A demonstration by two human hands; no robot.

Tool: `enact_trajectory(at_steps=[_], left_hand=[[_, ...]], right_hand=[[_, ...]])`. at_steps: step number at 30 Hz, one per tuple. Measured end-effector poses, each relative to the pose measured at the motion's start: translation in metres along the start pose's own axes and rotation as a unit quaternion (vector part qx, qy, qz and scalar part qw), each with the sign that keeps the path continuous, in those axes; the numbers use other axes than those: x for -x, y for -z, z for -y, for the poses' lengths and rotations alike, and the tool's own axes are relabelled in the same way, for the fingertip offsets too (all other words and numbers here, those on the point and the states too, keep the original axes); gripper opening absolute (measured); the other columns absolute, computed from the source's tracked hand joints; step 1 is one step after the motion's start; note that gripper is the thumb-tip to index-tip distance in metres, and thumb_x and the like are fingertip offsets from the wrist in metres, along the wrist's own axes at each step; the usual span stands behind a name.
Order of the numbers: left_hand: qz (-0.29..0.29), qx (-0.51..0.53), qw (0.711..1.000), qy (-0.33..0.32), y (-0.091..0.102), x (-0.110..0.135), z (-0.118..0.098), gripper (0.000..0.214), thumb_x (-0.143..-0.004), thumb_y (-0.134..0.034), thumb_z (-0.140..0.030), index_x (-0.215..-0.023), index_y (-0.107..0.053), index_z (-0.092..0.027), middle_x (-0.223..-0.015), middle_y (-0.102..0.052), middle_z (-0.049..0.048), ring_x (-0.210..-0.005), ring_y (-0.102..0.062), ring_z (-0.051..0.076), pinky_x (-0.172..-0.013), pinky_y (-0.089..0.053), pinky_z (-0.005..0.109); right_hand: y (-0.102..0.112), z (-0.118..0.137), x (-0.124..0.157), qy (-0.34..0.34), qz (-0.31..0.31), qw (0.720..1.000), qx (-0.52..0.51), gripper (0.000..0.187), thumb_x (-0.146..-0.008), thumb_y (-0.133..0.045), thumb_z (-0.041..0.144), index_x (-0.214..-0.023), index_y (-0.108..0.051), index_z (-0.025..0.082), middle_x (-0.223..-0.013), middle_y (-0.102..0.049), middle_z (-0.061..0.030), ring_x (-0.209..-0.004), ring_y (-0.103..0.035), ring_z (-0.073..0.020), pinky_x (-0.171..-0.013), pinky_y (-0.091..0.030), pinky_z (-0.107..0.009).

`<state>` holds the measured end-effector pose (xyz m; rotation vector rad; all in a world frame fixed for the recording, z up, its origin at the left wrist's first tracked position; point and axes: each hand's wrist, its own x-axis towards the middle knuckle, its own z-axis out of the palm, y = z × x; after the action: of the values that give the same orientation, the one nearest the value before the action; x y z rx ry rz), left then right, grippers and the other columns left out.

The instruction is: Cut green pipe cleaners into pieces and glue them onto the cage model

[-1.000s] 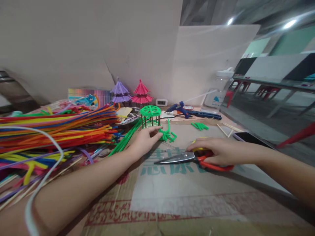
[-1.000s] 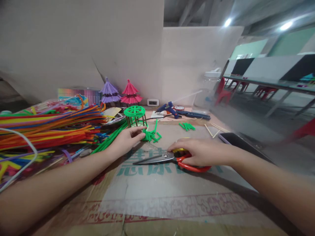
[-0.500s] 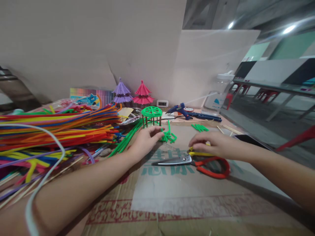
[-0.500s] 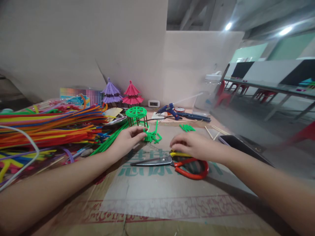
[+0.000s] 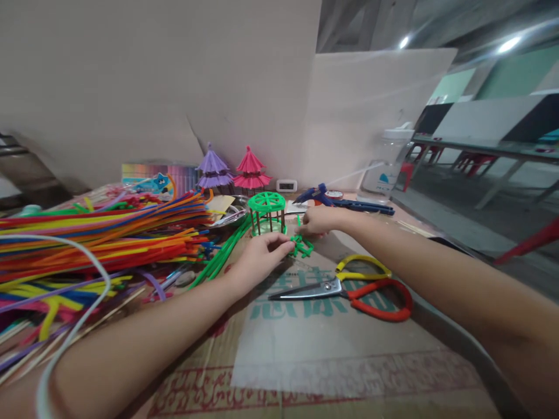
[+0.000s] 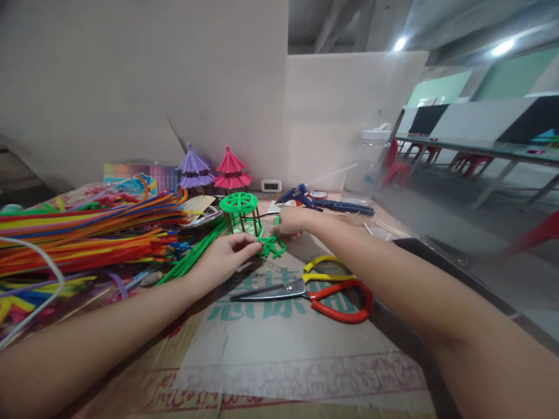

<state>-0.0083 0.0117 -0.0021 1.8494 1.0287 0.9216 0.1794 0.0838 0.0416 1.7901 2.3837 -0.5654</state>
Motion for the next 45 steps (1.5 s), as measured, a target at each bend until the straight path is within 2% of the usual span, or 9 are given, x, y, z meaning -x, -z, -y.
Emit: enact_trajectory(at_steps=[5, 7, 10, 14, 18, 23, 30, 36, 45], left_hand=[[0.007, -0.005, 1.000, -0.001, 0.000, 0.000, -0.003, 0.028, -0.083, -0.060, -0.041, -0.080, -0.067, -0.014, -0.077, -0.065, 0.0023, -0.070, -0.056, 0.014, -0.068, -0.044, 0.026], [0.012, 0.001, 1.000, 0.002, 0.000, 0.001, -0.004, 0.029, -0.082, -0.060, -0.042, -0.080, -0.067, -0.014, -0.076, -0.066, 0.0024, -0.069, -0.056, 0.014, -0.068, -0.045, 0.026], [0.011, -0.006, 1.000, 0.003, 0.001, 0.002, -0.005, 0.031, -0.082, -0.060, -0.043, -0.079, -0.069, -0.014, -0.075, -0.067, 0.0027, -0.070, -0.058, 0.015, -0.068, -0.045, 0.027], [0.007, -0.010, 1.000, 0.011, 0.001, 0.001, -0.004, 0.030, -0.081, -0.060, -0.042, -0.081, -0.071, -0.014, -0.076, -0.068, 0.0028, -0.069, -0.058, 0.015, -0.067, -0.044, 0.026], [0.006, 0.009, 1.000, 0.026, 0.000, 0.001, -0.005, 0.030, -0.079, -0.062, -0.041, -0.081, -0.072, -0.012, -0.077, -0.070, 0.0044, -0.069, -0.059, 0.015, -0.066, -0.044, 0.026], [0.015, 0.004, 1.000, 0.024, 0.000, 0.003, -0.010, 0.028, -0.079, -0.062, -0.039, -0.080, -0.073, -0.013, -0.078, -0.072, 0.0036, -0.070, -0.060, 0.015, -0.066, -0.044, 0.025], [0.033, -0.001, 0.999, 0.018, -0.001, 0.004, -0.012, 0.023, -0.079, -0.062, -0.034, -0.081, -0.072, -0.013, -0.075, -0.070, 0.0017, -0.066, -0.059, 0.014, -0.063, -0.044, 0.023], [0.064, -0.017, 0.998, 0.005, -0.002, 0.004, -0.009, 0.026, -0.082, -0.058, -0.035, -0.080, -0.070, -0.013, -0.075, -0.071, 0.0029, -0.068, -0.061, 0.014, -0.064, -0.045, 0.024], [0.095, 0.108, 0.989, 0.029, -0.004, 0.001, -0.002, 0.025, -0.082, -0.062, -0.036, -0.087, -0.068, -0.013, -0.083, -0.074, 0.0070, -0.075, -0.067, 0.016, -0.074, -0.052, 0.028]], right_hand=[[-0.001, 0.003, -0.011, -0.032, -0.011, 0.999, -0.036, 0.014, -0.075, -0.062, 0.025, -0.065, -0.063, 0.016, -0.055, -0.062, -0.0044, -0.049, -0.059, -0.0173, -0.051, -0.045, -0.028], [-0.001, 0.002, -0.002, -0.018, -0.048, 0.997, -0.060, 0.011, -0.076, -0.059, 0.024, -0.069, -0.062, 0.016, -0.055, -0.060, -0.0023, -0.051, -0.058, -0.0158, -0.051, -0.043, -0.026], [-0.007, 0.003, 0.022, 0.019, -0.141, 0.986, -0.090, 0.012, -0.082, -0.051, 0.024, -0.074, -0.058, 0.018, -0.057, -0.057, 0.0009, -0.055, -0.056, -0.0135, -0.053, -0.040, -0.023], [-0.028, 0.009, 0.055, 0.091, -0.239, 0.956, -0.141, 0.015, -0.086, -0.044, 0.027, -0.075, -0.051, 0.020, -0.061, -0.051, 0.0038, -0.061, -0.051, -0.0114, -0.056, -0.037, -0.022], [-0.053, 0.016, 0.070, 0.183, -0.312, 0.897, -0.253, 0.019, -0.084, -0.049, 0.029, -0.067, -0.049, 0.020, -0.061, -0.048, 0.0040, -0.060, -0.046, -0.0116, -0.054, -0.034, -0.023], [-0.070, 0.019, 0.067, 0.172, -0.313, 0.879, -0.315, 0.017, -0.085, -0.050, 0.031, -0.072, -0.053, 0.020, -0.063, -0.051, 0.0033, -0.060, -0.047, -0.0123, -0.056, -0.036, -0.024], [-0.073, 0.016, 0.067, 0.173, -0.278, 0.875, -0.358, 0.020, -0.088, -0.052, 0.036, -0.076, -0.055, 0.020, -0.062, -0.050, 0.0047, -0.054, -0.046, -0.0106, -0.053, -0.036, -0.024], [-0.076, 0.013, 0.063, 0.187, -0.267, 0.847, -0.420, 0.022, -0.086, -0.056, 0.041, -0.092, -0.055, 0.020, -0.071, -0.054, 0.0032, -0.060, -0.050, -0.0122, -0.056, -0.040, -0.026], [-0.076, 0.012, 0.062, 0.177, -0.275, 0.847, -0.420, 0.021, -0.083, -0.059, 0.037, -0.074, -0.049, 0.021, -0.065, -0.051, 0.0049, -0.058, -0.047, -0.0108, -0.054, -0.039, -0.025]])
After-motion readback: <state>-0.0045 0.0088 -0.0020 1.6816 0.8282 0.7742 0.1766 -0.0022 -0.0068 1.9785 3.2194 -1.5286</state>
